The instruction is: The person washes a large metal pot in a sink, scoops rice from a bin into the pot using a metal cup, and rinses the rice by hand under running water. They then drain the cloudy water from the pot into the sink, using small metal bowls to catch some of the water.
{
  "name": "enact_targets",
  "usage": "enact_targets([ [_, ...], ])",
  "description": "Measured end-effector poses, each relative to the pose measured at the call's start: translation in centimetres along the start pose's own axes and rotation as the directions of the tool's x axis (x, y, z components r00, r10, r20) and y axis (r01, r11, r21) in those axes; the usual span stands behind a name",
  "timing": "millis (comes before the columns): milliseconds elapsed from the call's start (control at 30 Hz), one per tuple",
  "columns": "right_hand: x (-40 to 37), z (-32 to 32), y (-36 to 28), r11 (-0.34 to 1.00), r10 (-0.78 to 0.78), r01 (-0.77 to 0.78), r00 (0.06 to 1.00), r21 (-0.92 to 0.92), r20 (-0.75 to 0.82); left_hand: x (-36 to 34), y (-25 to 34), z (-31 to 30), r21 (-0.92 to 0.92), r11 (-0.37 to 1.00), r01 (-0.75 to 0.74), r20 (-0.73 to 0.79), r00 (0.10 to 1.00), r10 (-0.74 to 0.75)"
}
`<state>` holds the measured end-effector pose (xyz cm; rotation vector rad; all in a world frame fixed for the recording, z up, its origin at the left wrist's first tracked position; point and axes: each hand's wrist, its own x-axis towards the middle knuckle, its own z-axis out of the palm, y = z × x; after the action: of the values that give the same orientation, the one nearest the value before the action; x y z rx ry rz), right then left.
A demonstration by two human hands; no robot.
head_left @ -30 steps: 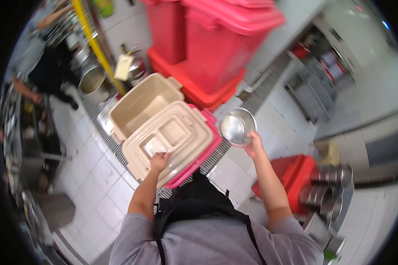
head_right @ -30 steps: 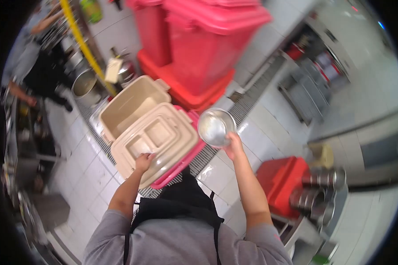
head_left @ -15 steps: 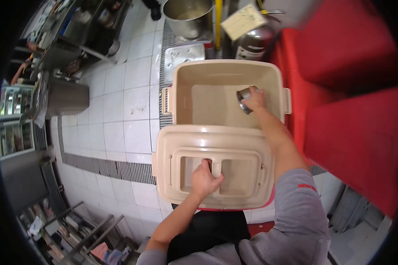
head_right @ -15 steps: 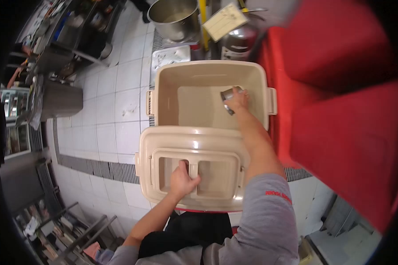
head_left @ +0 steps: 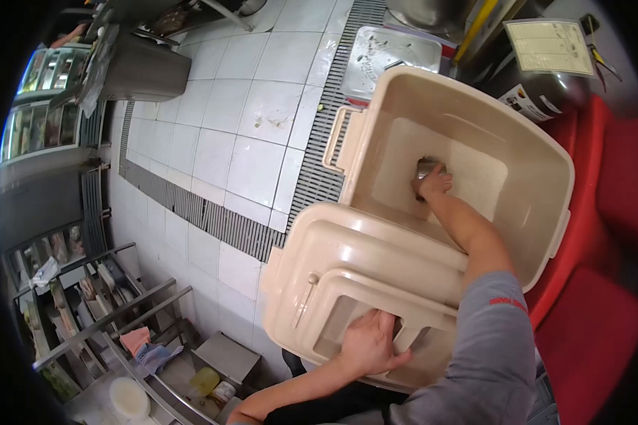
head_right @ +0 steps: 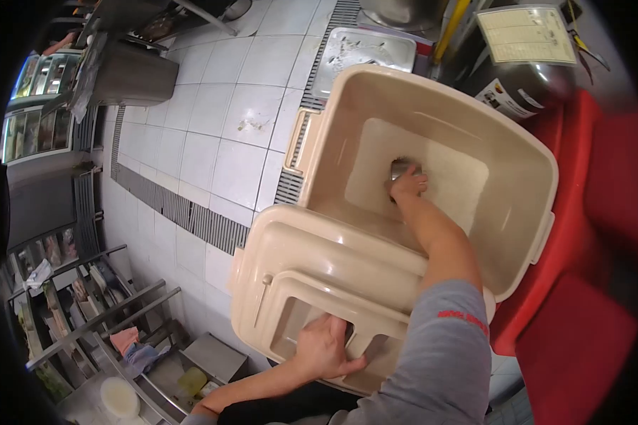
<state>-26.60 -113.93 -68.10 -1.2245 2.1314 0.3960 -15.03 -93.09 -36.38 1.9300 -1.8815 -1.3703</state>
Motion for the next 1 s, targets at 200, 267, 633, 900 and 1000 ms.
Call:
enact_targets([
  [200,0.2,-1.5,1.9,0.694,-0.404,0.086,0.868,0.714,0.288,-0.2,-0.2,0.3,0.037,0.998,-0.052,0.006,0.999,0.052],
  [267,-1.9,-4.3,1.9,0.571,-0.48,-0.091,0.77,0.816,0.421,-0.6,0.1,-0.1,0.061,0.998,-0.027,0.007,1.0,0.027],
  [633,-11.5,-18.9,10.4,0.017,-0.506,-0.129,0.854,0.992,0.12,-1.4,-0.9,1.7,0.039,0.969,-0.242,-0.264,0.933,0.244],
  [900,-26.4,-26.9,18.2,-0.462,-0.296,-0.002,0.943,0.887,-0.152,-2.0,-1.1,0.8,-0.18,0.972,-0.15,-0.209,0.972,0.111],
  [1000,-36.5,-30.0,22.7,-0.508,-0.1,0.148,0.968,0.849,-0.229,0.2,2.0,-3.2,-0.219,0.94,-0.263,-0.302,0.934,0.191],
])
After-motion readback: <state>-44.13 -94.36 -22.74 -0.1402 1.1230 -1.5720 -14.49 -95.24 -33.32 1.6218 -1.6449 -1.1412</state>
